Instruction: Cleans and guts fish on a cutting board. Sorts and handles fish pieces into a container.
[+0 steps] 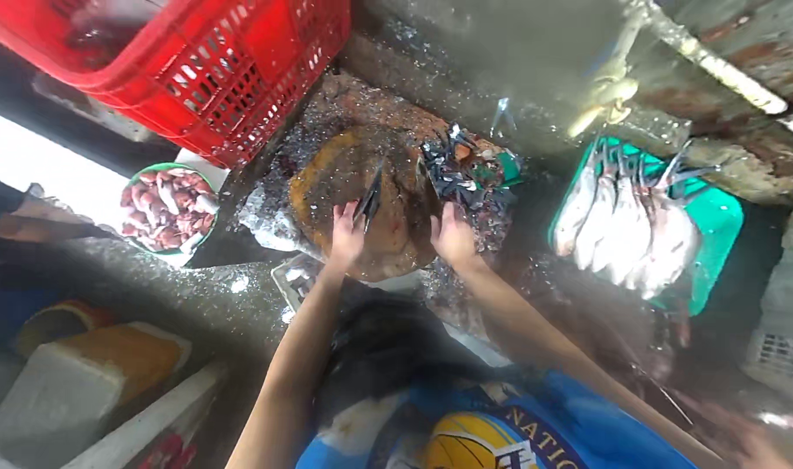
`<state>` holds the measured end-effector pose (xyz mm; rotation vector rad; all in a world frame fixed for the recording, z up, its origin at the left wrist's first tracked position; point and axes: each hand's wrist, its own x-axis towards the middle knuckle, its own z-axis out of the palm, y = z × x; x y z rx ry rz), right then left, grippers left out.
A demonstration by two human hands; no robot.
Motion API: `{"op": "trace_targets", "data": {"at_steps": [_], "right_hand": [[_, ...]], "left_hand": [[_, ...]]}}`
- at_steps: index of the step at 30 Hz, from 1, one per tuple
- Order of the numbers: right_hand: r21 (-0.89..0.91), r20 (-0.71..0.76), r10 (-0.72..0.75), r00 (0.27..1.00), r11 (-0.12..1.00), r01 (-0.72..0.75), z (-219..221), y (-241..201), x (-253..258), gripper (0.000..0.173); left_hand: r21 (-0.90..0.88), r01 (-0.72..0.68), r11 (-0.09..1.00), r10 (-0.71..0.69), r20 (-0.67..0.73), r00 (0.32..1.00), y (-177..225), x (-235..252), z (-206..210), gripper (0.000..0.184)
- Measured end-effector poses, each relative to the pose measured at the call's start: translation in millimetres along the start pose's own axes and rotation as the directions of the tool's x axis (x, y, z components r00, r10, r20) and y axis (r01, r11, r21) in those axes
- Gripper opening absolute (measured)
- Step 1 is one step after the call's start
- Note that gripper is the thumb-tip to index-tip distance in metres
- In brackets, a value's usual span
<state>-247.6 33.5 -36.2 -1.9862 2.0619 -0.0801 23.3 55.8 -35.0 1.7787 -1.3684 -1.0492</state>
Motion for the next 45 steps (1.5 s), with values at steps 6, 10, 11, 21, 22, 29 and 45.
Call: {"op": "trace_targets", "data": {"at_steps": [6,10,11,21,22,29,45], "right_hand": [[0.375,-0.130,-0.198,0.971,0.897,0.233,-7,-61,-41,0.046],[0.435,0.364,-0.120,0.923,0.899,-0.055,9,-121,-21,0.062],[0.446,0.414,-0.092,0.905,0.888,-0.113,15,-130,-14,0.064],[0.536,0.377,-0.262,0.889,0.844,0.022,31,-134,8,0.047],[0.606,0.344,-0.302,0.889,0.795,0.036,39,-124,14,0.044],[0.649,0.402,-0.239,0.884,0.756,-0.091,36,-125,25,0.042],[0.948,0.255,-0.484,0.837,-0.046,-0.315,8,-123,4,0.015]], "left_hand": [[0.519,0.253,0.817,-0.291,-0.008,0.957,46,-28,-13,0.051],[0.616,0.253,0.746,-0.345,0.033,0.938,53,-33,-7,0.037],[0.633,0.257,0.730,-0.359,0.034,0.933,50,-28,-4,0.035],[0.214,0.083,0.973,-0.090,0.024,0.996,-34,-37,-30,0.028],[0.185,0.066,0.981,-0.071,0.018,0.997,-40,-34,-32,0.028],[0.123,0.193,0.973,-0.206,0.103,0.973,-34,-33,-44,0.032],[-0.275,-0.029,0.961,0.009,-0.072,0.997,1,-55,-77,0.021]]}}
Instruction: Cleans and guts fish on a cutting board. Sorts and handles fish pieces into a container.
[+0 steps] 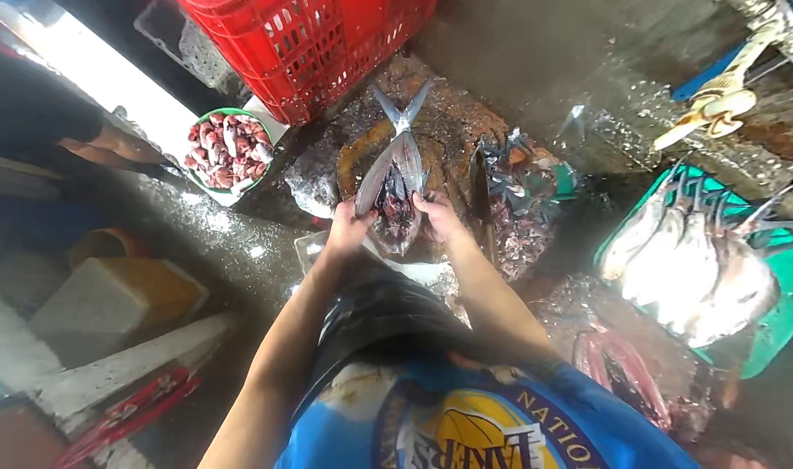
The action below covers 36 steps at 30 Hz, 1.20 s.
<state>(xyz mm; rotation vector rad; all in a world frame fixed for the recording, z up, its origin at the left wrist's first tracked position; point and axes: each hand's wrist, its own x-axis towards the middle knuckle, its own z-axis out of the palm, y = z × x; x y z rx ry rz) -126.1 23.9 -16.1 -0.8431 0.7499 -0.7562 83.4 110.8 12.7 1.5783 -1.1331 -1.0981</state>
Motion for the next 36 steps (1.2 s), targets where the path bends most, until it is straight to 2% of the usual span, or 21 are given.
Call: {"op": "trace_targets", "data": {"at_steps": [5,9,13,17,19,20,22,23,25,27,29,31,33,36], "right_hand": [[0.096,0.070,0.097,0.993,0.990,-0.104,5,3,-6,0.017],[0.116,0.057,0.165,0.985,0.978,-0.171,6,7,-17,0.022],[0.259,0.131,0.153,0.980,0.948,-0.183,2,22,-18,0.031],[0.372,0.037,0.187,0.982,0.909,-0.187,16,28,-28,0.030],[0.480,0.118,0.153,0.981,0.856,-0.191,13,28,-25,0.034],[0.496,0.135,0.141,0.981,0.847,-0.190,12,27,-22,0.037],[0.442,0.052,0.159,0.986,0.881,-0.166,13,24,-21,0.038],[0.397,-0.032,0.177,0.984,0.906,-0.150,14,21,-20,0.037],[0.290,-0.191,0.193,0.962,0.948,-0.133,16,17,-14,0.035],[0.184,-0.279,0.161,0.947,0.977,-0.112,15,16,-10,0.034],[0.088,-0.318,0.135,0.938,0.990,-0.112,12,16,-9,0.036],[0.008,-0.348,0.115,0.931,0.993,-0.120,11,16,-8,0.039],[-0.059,-0.364,0.087,0.927,0.991,-0.116,12,18,-8,0.041],[-0.188,-0.341,-0.040,0.939,0.982,-0.026,16,21,-6,0.038]], "left_hand": [[-0.307,0.064,0.949,-0.057,0.030,0.998,-24,-6,-3,0.016],[-0.466,0.138,0.874,-0.116,0.076,0.990,-22,-28,-1,0.015],[-0.551,0.160,0.819,-0.119,0.110,0.987,-19,-32,2,0.019],[-0.672,0.161,0.723,-0.056,0.175,0.983,-16,-26,22,0.016],[-0.685,0.196,0.701,-0.078,0.201,0.977,-17,-22,24,0.012],[-0.672,0.226,0.705,-0.108,0.213,0.971,-17,-20,23,0.011],[-0.616,0.279,0.736,-0.198,0.197,0.960,-20,-19,19,0.020],[-0.555,0.277,0.784,-0.234,0.149,0.961,-23,-18,16,0.030],[-0.330,0.237,0.914,-0.264,-0.039,0.964,-23,-18,15,0.045],[-0.021,0.133,0.991,-0.135,-0.200,0.971,-13,-20,16,0.056],[0.164,-0.021,0.986,0.064,-0.263,0.963,1,-21,22,0.045],[0.236,-0.085,0.968,0.137,-0.213,0.967,18,-22,29,0.048],[0.283,-0.076,0.956,0.114,-0.123,0.986,27,-20,35,0.057],[0.328,-0.005,0.945,0.023,-0.050,0.999,34,-13,41,0.068]]}}
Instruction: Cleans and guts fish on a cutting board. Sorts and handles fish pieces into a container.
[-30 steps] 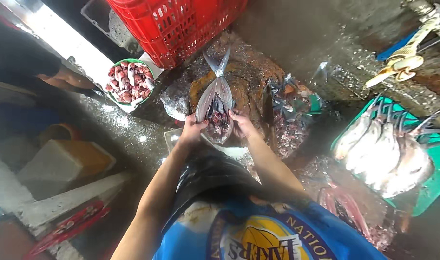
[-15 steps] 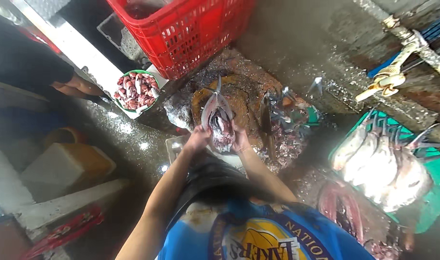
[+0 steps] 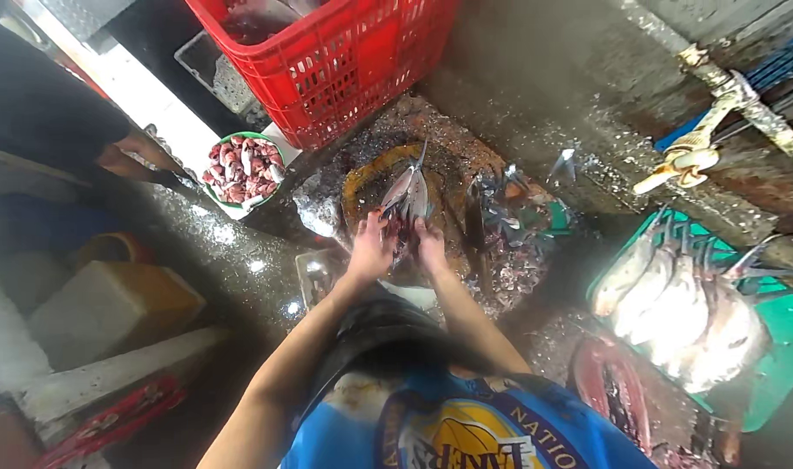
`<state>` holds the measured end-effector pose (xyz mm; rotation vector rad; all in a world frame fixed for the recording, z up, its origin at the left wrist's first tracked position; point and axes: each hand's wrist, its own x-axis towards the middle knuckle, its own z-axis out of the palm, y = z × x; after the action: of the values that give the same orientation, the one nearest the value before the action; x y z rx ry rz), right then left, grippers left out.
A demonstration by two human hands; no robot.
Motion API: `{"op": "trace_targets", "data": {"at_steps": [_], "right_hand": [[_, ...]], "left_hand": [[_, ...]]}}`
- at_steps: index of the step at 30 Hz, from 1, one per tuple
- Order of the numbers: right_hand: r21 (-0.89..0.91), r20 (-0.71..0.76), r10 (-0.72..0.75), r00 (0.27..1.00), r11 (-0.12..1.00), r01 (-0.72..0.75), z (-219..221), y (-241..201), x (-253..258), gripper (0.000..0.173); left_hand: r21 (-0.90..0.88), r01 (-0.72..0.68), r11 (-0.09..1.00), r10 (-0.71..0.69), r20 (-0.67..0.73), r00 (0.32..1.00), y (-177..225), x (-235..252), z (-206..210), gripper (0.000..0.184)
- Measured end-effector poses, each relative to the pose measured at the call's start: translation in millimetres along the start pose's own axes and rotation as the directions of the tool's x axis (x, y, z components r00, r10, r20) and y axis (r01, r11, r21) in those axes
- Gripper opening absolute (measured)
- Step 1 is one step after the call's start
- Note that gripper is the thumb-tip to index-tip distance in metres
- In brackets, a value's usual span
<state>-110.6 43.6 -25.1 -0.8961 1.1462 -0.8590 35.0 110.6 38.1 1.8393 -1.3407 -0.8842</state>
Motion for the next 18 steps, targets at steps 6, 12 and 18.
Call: {"op": "trace_targets", "data": {"at_steps": [6,12,18], "right_hand": [[-0.316,-0.037,-0.228,0.973,0.926,0.205,9,-1,-15,0.044],[-0.354,-0.069,-0.300,0.951,0.899,0.258,27,-7,-24,0.052],[-0.278,-0.082,-0.331,0.940,0.914,0.297,34,-1,-19,0.060]], "left_hand": [[-0.398,0.156,0.904,-0.169,0.002,0.986,-2,16,31,0.081],[-0.146,0.327,0.934,-0.319,0.078,0.945,22,16,21,0.070],[-0.275,0.292,0.916,-0.290,0.047,0.956,24,24,26,0.058]]}}
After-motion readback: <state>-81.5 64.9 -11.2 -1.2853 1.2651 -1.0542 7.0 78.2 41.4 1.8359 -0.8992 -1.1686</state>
